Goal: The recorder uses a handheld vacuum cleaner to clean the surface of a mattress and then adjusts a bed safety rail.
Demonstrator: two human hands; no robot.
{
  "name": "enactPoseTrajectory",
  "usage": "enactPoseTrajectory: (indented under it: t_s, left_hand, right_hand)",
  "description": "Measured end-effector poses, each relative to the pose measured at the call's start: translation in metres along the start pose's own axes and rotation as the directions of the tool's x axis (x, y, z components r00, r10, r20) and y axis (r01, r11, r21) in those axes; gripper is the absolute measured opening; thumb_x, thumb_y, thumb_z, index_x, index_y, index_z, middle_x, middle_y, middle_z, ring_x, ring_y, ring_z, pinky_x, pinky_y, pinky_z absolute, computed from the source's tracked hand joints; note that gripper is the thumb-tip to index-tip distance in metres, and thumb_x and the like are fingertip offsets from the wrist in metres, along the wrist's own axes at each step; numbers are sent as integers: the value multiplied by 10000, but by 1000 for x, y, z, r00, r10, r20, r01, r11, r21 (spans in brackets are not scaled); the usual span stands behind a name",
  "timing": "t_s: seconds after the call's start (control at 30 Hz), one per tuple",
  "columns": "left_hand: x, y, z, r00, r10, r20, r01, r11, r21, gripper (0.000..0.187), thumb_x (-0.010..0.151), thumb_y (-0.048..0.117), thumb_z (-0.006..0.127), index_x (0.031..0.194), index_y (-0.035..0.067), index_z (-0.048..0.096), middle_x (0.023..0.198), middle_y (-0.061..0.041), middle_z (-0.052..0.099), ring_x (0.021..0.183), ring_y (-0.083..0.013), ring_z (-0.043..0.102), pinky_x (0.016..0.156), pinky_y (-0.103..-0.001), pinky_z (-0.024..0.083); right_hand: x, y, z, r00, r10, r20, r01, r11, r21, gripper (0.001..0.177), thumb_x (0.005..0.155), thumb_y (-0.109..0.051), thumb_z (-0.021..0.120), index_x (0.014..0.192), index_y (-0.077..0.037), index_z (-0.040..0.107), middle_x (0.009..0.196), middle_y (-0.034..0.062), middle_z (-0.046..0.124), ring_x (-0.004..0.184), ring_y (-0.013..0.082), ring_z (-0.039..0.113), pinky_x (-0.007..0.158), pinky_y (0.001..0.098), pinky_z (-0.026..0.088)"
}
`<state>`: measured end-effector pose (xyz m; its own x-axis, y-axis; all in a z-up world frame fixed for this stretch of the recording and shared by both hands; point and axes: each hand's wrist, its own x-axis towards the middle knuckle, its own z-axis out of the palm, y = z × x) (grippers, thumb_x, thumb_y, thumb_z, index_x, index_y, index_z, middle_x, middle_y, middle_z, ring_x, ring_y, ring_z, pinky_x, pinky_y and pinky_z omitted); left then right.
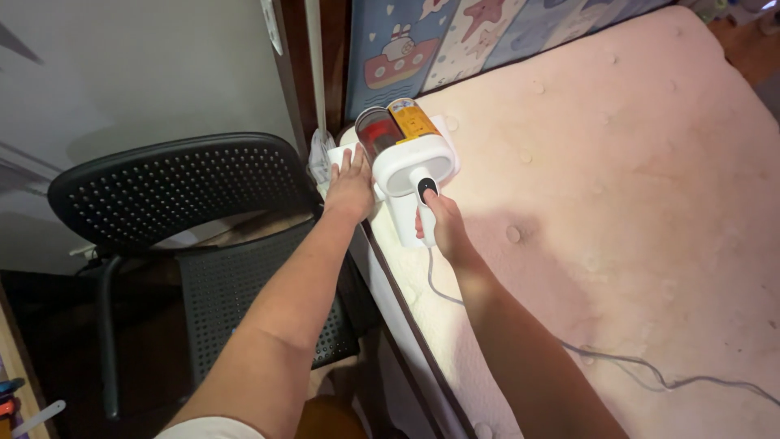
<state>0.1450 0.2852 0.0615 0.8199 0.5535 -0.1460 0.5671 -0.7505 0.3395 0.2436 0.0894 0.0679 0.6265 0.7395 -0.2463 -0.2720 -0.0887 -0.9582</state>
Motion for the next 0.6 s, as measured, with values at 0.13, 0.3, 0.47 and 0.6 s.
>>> enactPoseTrajectory:
  t_s: [0.13, 0.3, 0.47, 0.6]
  left_hand:
    - [-2, 2, 2, 1000, 4, -15, -4, 1000, -14, 635, 1042, 222, 419, 1612, 55, 193, 1713, -92, 88, 1571, -292, 99, 1252, -486, 149]
    - [-5, 18, 8, 1000, 25, -10, -25, 1000, -11, 637, 1040, 217, 418, 1609, 52, 184, 1710, -99, 83, 1566, -303, 90, 1245, -498, 127]
    - [-5, 53, 18, 996, 87, 13, -86, 996, -12, 653, 1025, 206, 445, 1610, 63, 191, 1709, -84, 113, 1569, -298, 111, 1250, -504, 128]
    - [-7, 90, 38, 979, 199, 42, -198, 980, -18, 671, 987, 165, 496, 1593, 62, 225, 1689, -106, 166, 1553, -320, 150, 1234, -525, 147]
  right_hand:
    - [-7, -5, -2, 998, 4, 64, -10, 997, 82, 340, 1024, -352, 551, 893, -40, 586, 719, 50, 581, 603, 136, 570, 554, 291, 514]
    - [-31, -26, -1, 987, -162, 18, 161, 945, -286, 221, 882, -199, 744, 917, 0, 653, 691, 42, 619, 582, 122, 592, 533, 300, 501]
    - [-56, -23, -21, 970, -129, -208, 31, 908, -418, 224, 847, -209, 734, 814, 4, 670, 623, 55, 642, 523, 131, 621, 497, 311, 504]
    - [-82, -7, -58, 935, -67, -348, -52, 945, -324, 230, 853, -208, 734, 807, 9, 671, 610, 59, 639, 508, 144, 616, 499, 325, 490]
